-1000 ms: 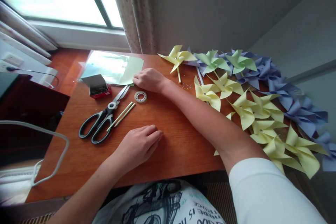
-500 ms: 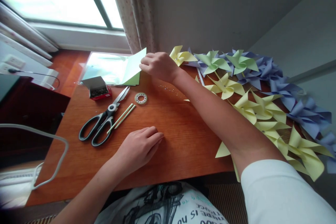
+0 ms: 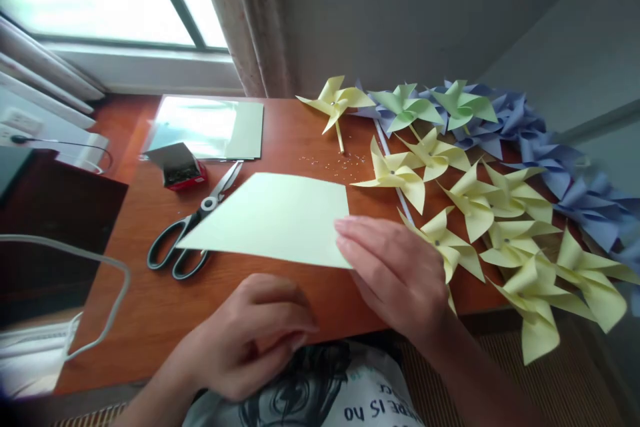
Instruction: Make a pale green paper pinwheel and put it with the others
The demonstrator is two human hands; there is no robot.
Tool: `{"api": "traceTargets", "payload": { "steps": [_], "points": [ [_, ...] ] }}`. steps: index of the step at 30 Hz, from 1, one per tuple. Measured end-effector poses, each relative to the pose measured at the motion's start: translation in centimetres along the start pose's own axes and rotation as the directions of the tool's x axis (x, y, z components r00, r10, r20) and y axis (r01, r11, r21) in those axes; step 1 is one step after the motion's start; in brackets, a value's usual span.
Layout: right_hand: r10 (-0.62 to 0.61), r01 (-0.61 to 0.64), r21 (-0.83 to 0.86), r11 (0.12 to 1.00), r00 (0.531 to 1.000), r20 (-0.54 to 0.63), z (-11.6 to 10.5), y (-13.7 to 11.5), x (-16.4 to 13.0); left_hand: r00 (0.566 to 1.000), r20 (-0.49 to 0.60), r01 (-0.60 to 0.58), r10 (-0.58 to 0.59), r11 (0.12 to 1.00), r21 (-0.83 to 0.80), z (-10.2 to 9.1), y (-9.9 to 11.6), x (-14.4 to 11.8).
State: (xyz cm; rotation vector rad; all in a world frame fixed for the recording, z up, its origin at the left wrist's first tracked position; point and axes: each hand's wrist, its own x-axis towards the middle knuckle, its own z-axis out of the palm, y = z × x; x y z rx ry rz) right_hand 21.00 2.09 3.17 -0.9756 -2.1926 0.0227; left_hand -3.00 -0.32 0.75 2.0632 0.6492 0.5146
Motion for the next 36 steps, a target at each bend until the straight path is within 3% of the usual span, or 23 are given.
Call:
{"api": "traceTargets", "payload": {
  "steps": [2, 4, 6, 10, 14, 17, 20, 26, 36],
  "points": [
    [-0.003, 0.001, 0.047, 0.999, 0.999, 0.041, 0.4, -0.8, -3.3, 0.997, -0.032, -0.066, 0.064, 0.996, -0.059, 0.7, 1.1, -0.6],
    [0.024, -0.031, 0.108, 0.994, 0.998, 0.066, 1.3, -1.3, -5.9, 0.979, -0.151, -0.136, 0.135, 0.991, 0.002, 1.9, 1.9, -1.1],
    [0.066, -0.082, 0.154, 0.985, 0.993, 0.101, 2.1, -1.6, -7.8, 0.962, -0.234, -0.127, 0.144, 0.988, 0.086, 3.1, 2.3, -1.4],
    [0.165, -0.181, 0.151, 0.972, 0.980, 0.115, 3.1, -2.1, -9.8, 0.937, -0.346, -0.001, 0.044, 0.992, 0.124, 4.7, 2.6, -2.0],
    [0.178, -0.196, 0.132, 0.972, 0.975, 0.137, 3.4, -2.2, -10.3, 0.881, -0.470, 0.162, -0.048, 0.966, 0.204, 5.1, 2.0, -2.8],
    [0.187, -0.207, 0.147, 0.967, 0.973, 0.138, 3.4, -2.0, -10.6, 0.876, -0.477, 0.278, -0.068, 0.879, 0.386, 5.3, 0.6, -3.5],
    [0.195, -0.213, 0.153, 0.965, 0.973, 0.123, 3.4, -1.7, -10.9, 0.887, -0.454, 0.317, -0.079, 0.820, 0.477, 5.2, -0.8, -4.0],
    [0.276, -0.293, 0.169, 0.941, 0.954, 0.118, 3.1, -1.5, -11.0, 0.929, -0.371, 0.213, -0.012, 0.835, 0.508, 4.8, -2.1, -4.4],
    [0.283, -0.309, 0.217, 0.926, 0.948, 0.144, 3.0, -1.5, -11.2, 0.902, -0.432, 0.199, 0.022, 0.866, 0.459, 4.6, -2.7, -4.5]
  ]
}}
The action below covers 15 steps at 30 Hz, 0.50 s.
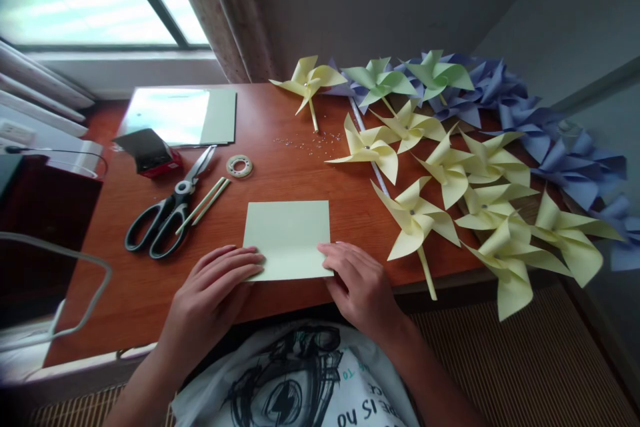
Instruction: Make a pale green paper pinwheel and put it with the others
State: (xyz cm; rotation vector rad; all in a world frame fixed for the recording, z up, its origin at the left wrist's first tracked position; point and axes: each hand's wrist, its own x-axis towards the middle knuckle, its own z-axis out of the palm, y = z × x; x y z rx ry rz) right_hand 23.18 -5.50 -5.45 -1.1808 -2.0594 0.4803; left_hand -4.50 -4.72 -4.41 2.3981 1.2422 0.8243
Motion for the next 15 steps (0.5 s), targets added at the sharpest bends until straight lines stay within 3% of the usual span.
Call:
{"api": "traceTargets", "payload": {
  "steps": [4, 8, 15],
  "points": [
    [-0.019, 0.019, 0.018, 1.000, 1.000, 0.006, 0.0, 0.1, 0.1, 1.000, 0.016, -0.010, 0.010, 1.000, -0.023, -0.5, -0.8, 0.2],
    [-0.083, 0.084, 0.038, 0.996, 0.996, -0.022, 0.1, 0.1, 0.4, 0.994, 0.102, -0.024, 0.026, 0.999, -0.024, -1.1, -1.5, 0.4],
    [-0.062, 0.064, 0.062, 0.996, 0.997, -0.035, 0.2, -1.1, 1.2, 0.985, 0.169, -0.051, 0.035, 0.994, 0.094, -0.8, 0.3, 1.4]
  ]
}}
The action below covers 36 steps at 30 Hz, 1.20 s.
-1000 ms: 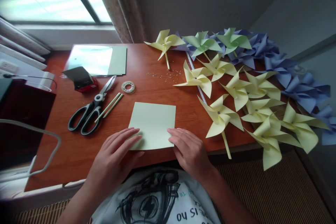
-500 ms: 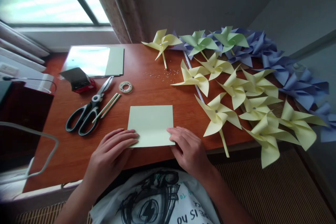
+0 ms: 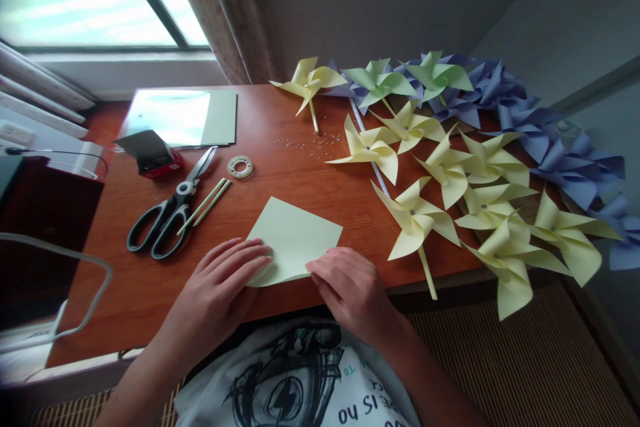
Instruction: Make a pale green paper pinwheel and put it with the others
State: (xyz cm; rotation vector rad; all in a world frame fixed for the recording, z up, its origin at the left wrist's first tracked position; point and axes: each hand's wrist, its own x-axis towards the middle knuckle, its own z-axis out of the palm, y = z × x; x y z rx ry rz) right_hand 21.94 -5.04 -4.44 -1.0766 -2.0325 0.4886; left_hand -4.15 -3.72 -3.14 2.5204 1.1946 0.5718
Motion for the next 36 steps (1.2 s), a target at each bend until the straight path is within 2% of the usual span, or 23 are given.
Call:
{"api": "traceTargets", "payload": {
  "steps": [8, 12, 16, 19, 22, 26, 29, 32, 36],
  "points": [
    [0.179, -0.177, 0.054, 0.983, 0.983, -0.049, 0.5, -1.2, 0.9, 0.996, -0.032, 0.081, -0.080, 0.995, 0.058, 0.7, 1.7, 0.7],
    [0.346, -0.338, 0.133, 0.932, 0.937, -0.043, 1.2, -1.4, 2.2, 0.988, -0.090, 0.132, -0.125, 0.987, 0.086, 0.5, 3.0, 0.9],
    [0.426, -0.410, 0.193, 0.891, 0.904, -0.047, 2.1, -1.2, 3.8, 0.974, -0.181, 0.148, -0.136, 0.987, 0.057, 0.0, 4.7, 0.7],
    [0.468, -0.444, 0.229, 0.866, 0.881, -0.064, 2.5, -0.8, 4.7, 0.975, -0.208, 0.090, -0.083, 0.996, 0.025, 0.2, 6.0, 0.5],
    [0.505, -0.475, 0.259, 0.841, 0.861, -0.060, 2.5, -0.3, 5.0, 0.990, -0.138, 0.039, -0.028, 0.996, 0.079, 1.2, 6.8, 0.5],
    [0.484, -0.468, 0.200, 0.861, 0.875, -0.034, 1.9, 0.2, 5.1, 0.999, -0.044, 0.037, -0.030, 0.985, 0.168, 3.1, 6.6, 0.7],
    [0.380, -0.381, 0.005, 0.925, 0.923, -0.057, 1.4, 1.1, 5.3, 0.999, 0.001, 0.043, -0.044, 0.981, 0.187, 3.9, 6.1, 0.8],
    [0.247, -0.261, -0.253, 0.932, 0.965, -0.085, 1.4, 2.4, 5.4, 0.999, 0.023, 0.035, -0.040, 0.981, 0.193, 4.0, 5.9, 0.9],
    [0.203, -0.182, -0.383, 0.905, 0.979, 0.015, 1.7, 3.6, 5.3, 0.998, 0.038, 0.033, -0.041, 0.980, 0.198, 3.7, 5.9, 1.1]
  ]
}}
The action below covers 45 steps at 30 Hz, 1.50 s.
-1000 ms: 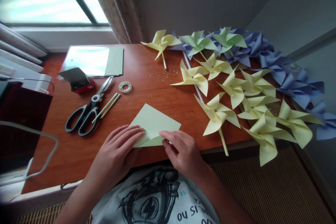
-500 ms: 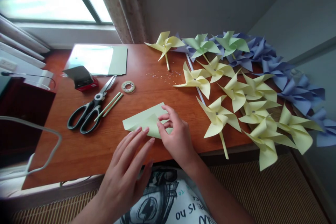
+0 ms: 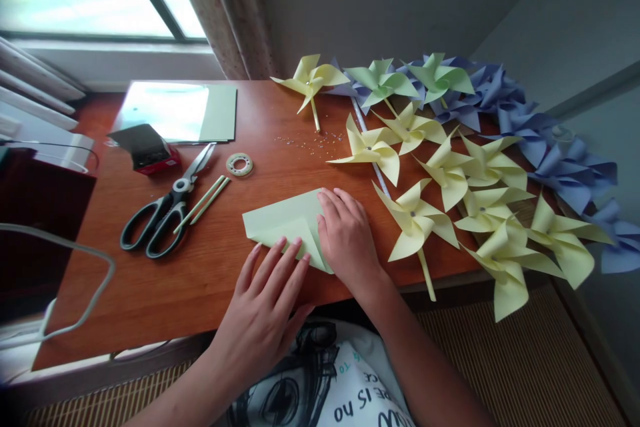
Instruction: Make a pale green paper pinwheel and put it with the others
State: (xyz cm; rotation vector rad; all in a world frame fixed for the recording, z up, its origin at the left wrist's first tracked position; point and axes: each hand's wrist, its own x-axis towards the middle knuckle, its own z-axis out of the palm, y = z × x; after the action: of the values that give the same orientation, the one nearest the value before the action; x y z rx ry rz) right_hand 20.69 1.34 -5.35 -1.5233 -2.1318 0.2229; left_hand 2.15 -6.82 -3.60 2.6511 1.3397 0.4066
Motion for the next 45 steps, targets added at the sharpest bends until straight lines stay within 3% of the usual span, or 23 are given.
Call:
{"api": "traceTargets", "payload": {
  "steps": [5, 12, 23, 28, 33, 40, 45],
  "points": [
    [-0.089, 0.086, 0.035, 0.996, 0.991, 0.096, 0.0, -0.1, -0.3, 0.999, 0.040, 0.022, -0.022, 1.000, 0.016, -0.3, 0.0, 0.4],
    [-0.180, 0.167, 0.105, 0.980, 0.975, 0.129, -0.1, 0.0, 0.0, 0.993, 0.053, 0.105, -0.106, 0.994, 0.027, -0.5, 0.0, 1.2],
    [-0.174, 0.145, 0.174, 0.974, 0.971, 0.163, -0.5, -0.4, 1.2, 0.990, 0.093, 0.108, -0.108, 0.994, 0.011, -0.2, -0.1, 1.9],
    [-0.178, 0.159, 0.108, 0.981, 0.964, 0.198, -0.6, -1.4, 2.7, 0.985, 0.099, 0.142, -0.142, 0.990, 0.009, -0.2, 0.2, 1.9],
    [-0.175, 0.185, -0.002, 0.983, 0.935, 0.308, -0.7, -2.8, 4.0, 0.984, 0.102, 0.149, -0.149, 0.989, 0.012, 0.1, 0.2, 1.8],
    [-0.046, 0.024, 0.069, 0.997, 0.939, 0.341, -0.8, -2.7, 4.4, 0.980, 0.117, 0.160, -0.163, 0.987, 0.030, -0.1, 0.5, 1.9],
    [0.135, -0.214, 0.225, 0.951, 0.938, 0.319, -1.0, -2.1, 3.4, 0.985, 0.088, 0.151, -0.151, 0.989, 0.006, -0.6, 0.5, 1.9]
  ]
}}
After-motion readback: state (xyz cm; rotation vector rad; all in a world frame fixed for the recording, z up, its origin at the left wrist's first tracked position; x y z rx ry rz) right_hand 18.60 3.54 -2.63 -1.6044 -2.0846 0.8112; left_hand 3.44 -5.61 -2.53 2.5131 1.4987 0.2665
